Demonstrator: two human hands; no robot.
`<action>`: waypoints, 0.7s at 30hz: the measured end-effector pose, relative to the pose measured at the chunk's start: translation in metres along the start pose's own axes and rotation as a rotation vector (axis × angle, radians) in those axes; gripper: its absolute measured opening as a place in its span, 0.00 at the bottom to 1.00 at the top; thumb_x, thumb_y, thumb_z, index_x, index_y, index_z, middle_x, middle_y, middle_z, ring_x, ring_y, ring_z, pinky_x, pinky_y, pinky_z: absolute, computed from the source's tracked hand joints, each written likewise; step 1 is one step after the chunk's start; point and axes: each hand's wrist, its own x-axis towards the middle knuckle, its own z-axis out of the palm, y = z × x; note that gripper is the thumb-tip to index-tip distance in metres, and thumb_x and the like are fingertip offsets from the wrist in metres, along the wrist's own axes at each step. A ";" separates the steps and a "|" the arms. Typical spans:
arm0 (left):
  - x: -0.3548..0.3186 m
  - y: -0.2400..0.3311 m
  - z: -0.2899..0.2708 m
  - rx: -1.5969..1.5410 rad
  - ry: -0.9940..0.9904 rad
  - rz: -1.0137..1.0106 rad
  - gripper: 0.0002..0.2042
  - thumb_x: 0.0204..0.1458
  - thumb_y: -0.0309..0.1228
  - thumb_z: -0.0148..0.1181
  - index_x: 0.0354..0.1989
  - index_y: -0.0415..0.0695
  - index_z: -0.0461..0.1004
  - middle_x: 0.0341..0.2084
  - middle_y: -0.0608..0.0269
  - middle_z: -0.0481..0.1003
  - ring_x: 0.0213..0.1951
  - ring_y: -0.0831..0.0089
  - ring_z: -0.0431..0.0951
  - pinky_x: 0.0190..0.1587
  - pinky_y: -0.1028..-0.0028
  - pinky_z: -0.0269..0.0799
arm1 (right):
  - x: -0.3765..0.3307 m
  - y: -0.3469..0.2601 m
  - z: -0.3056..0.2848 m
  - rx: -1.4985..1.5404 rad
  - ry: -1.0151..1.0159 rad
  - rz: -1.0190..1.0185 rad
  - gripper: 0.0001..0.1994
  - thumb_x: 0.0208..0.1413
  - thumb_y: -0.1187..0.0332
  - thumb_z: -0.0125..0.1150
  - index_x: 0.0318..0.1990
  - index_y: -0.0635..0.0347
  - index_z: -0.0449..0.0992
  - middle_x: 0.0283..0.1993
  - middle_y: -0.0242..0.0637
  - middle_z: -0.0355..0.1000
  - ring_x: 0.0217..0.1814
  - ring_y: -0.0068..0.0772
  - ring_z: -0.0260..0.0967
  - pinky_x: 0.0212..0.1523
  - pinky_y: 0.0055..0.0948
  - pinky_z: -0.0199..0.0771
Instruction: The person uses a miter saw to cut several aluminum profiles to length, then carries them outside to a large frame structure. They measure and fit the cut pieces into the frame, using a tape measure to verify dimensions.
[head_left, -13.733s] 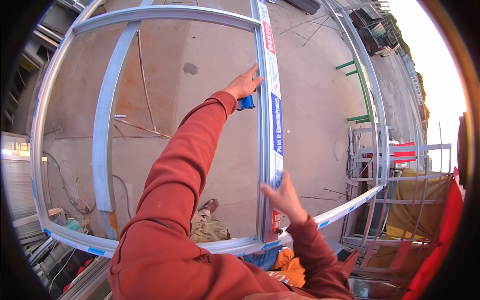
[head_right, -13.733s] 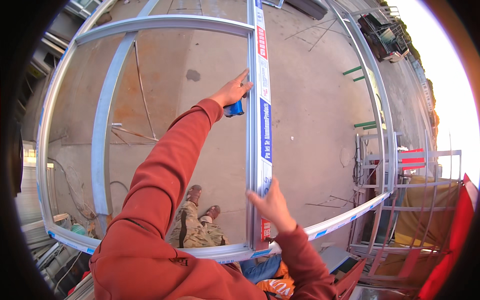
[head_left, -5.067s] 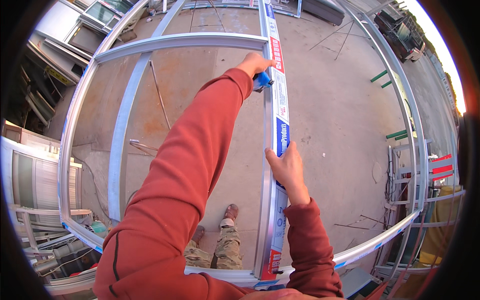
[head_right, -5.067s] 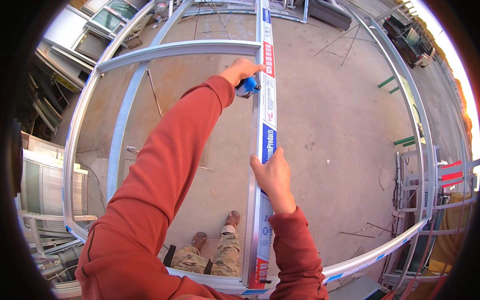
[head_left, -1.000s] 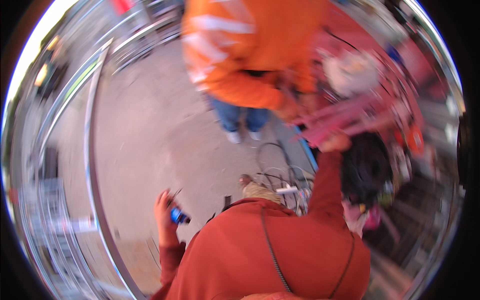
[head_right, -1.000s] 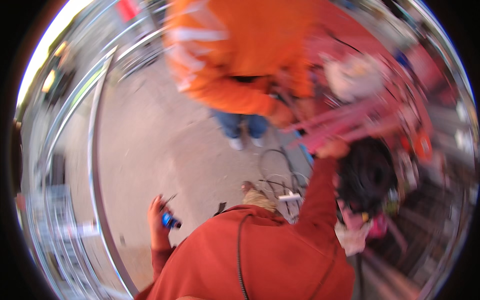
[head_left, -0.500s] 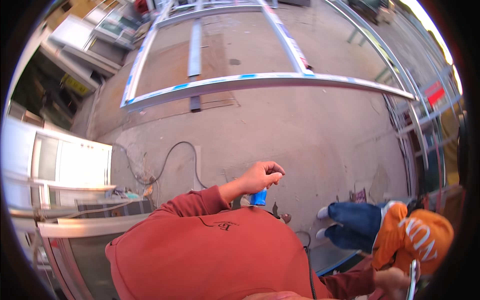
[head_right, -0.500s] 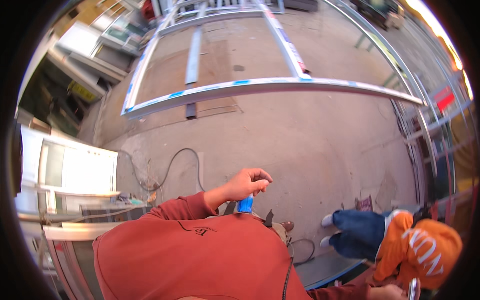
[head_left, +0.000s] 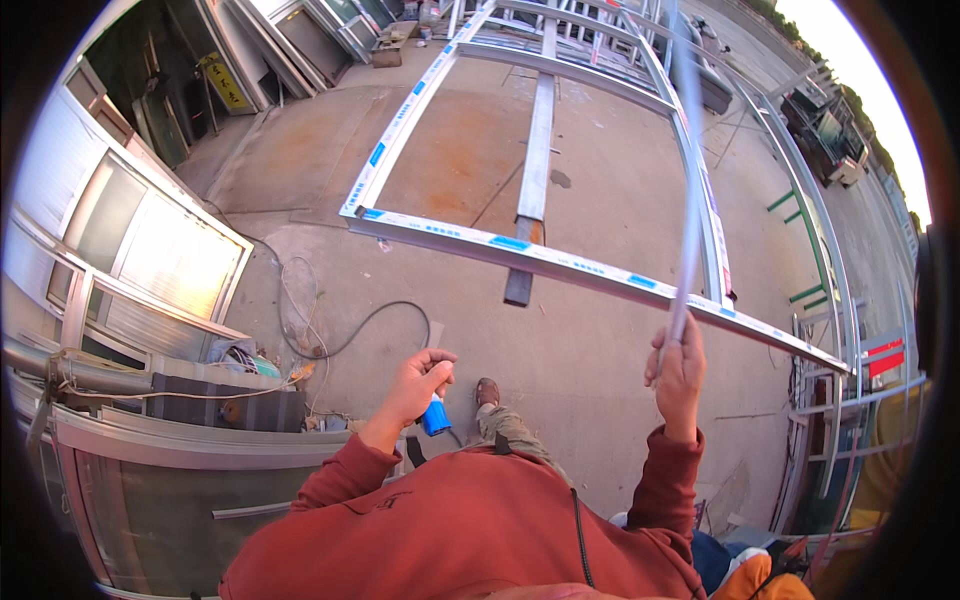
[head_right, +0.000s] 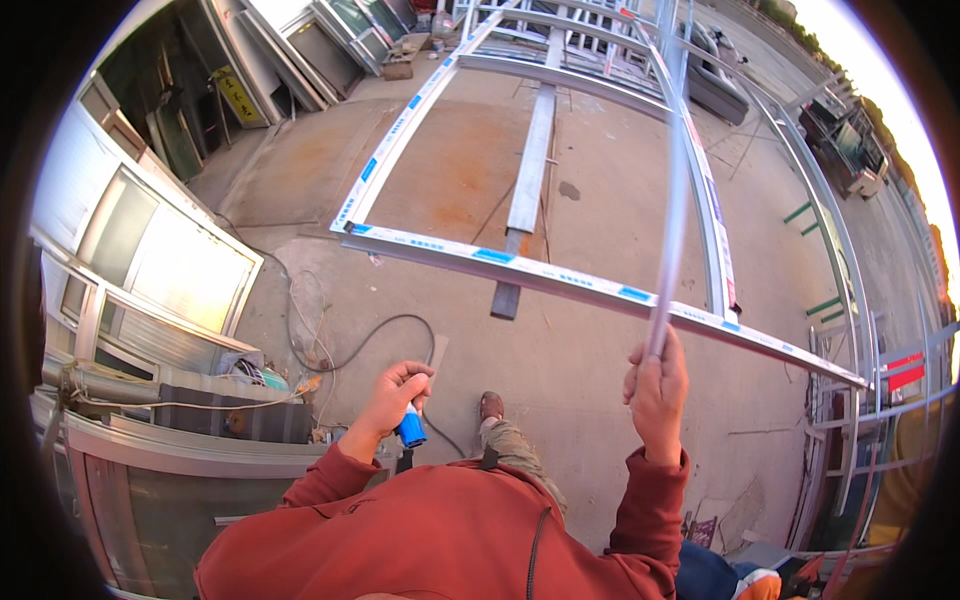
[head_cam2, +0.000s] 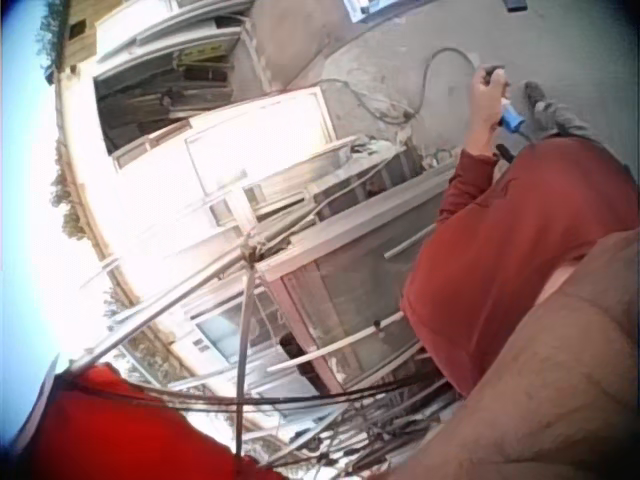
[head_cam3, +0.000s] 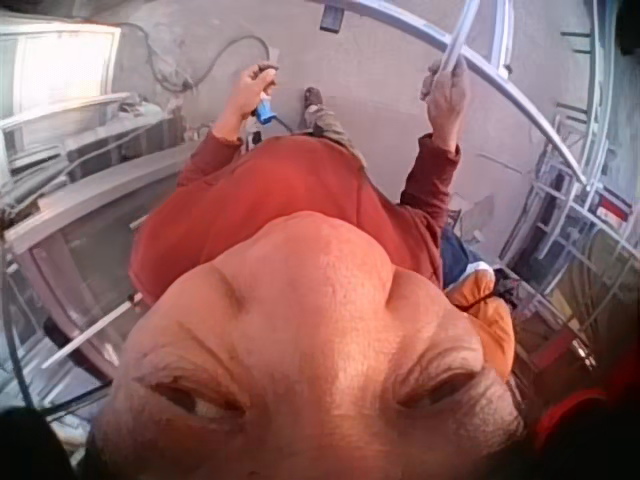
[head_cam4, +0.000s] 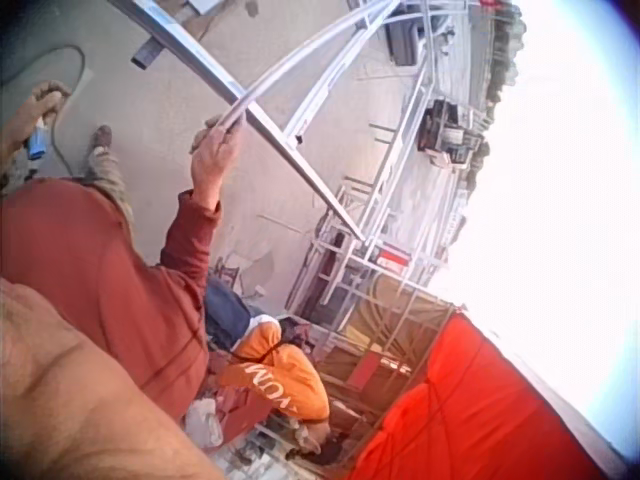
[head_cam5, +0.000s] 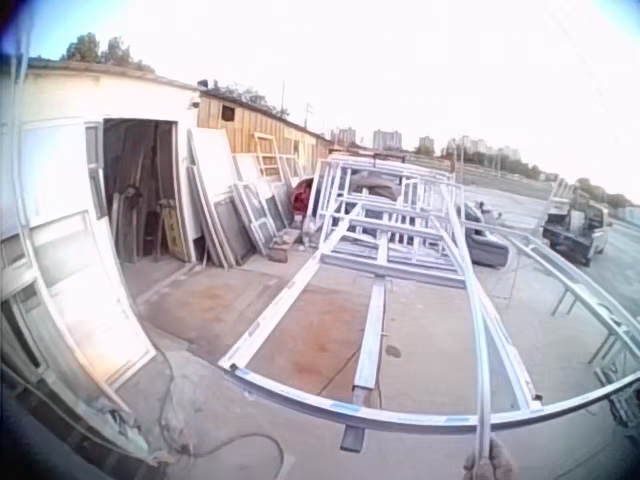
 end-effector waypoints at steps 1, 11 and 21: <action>0.008 0.004 -0.013 -0.026 0.026 0.017 0.10 0.57 0.29 0.56 0.44 0.38 0.74 0.26 0.66 0.75 0.22 0.84 0.69 0.26 0.81 0.67 | 0.023 0.007 0.017 0.049 -0.091 0.051 0.20 0.64 0.76 0.35 0.63 0.67 0.59 0.36 0.34 0.63 0.19 0.16 0.58 0.16 0.17 0.62; 0.044 0.071 -0.172 -0.094 0.503 0.174 0.09 0.58 0.29 0.56 0.44 0.39 0.74 0.24 0.65 0.74 0.20 0.80 0.71 0.21 0.78 0.70 | 0.195 0.053 0.227 0.002 -0.355 0.333 0.22 0.58 0.77 0.37 0.60 0.71 0.63 0.32 0.36 0.64 0.17 0.21 0.60 0.12 0.23 0.60; 0.124 0.151 -0.371 -0.067 0.522 0.254 0.09 0.59 0.30 0.56 0.44 0.40 0.73 0.24 0.66 0.73 0.20 0.80 0.70 0.21 0.77 0.71 | 0.232 0.077 0.373 -0.020 -0.195 0.371 0.22 0.57 0.78 0.37 0.60 0.69 0.63 0.33 0.38 0.65 0.17 0.21 0.60 0.13 0.24 0.61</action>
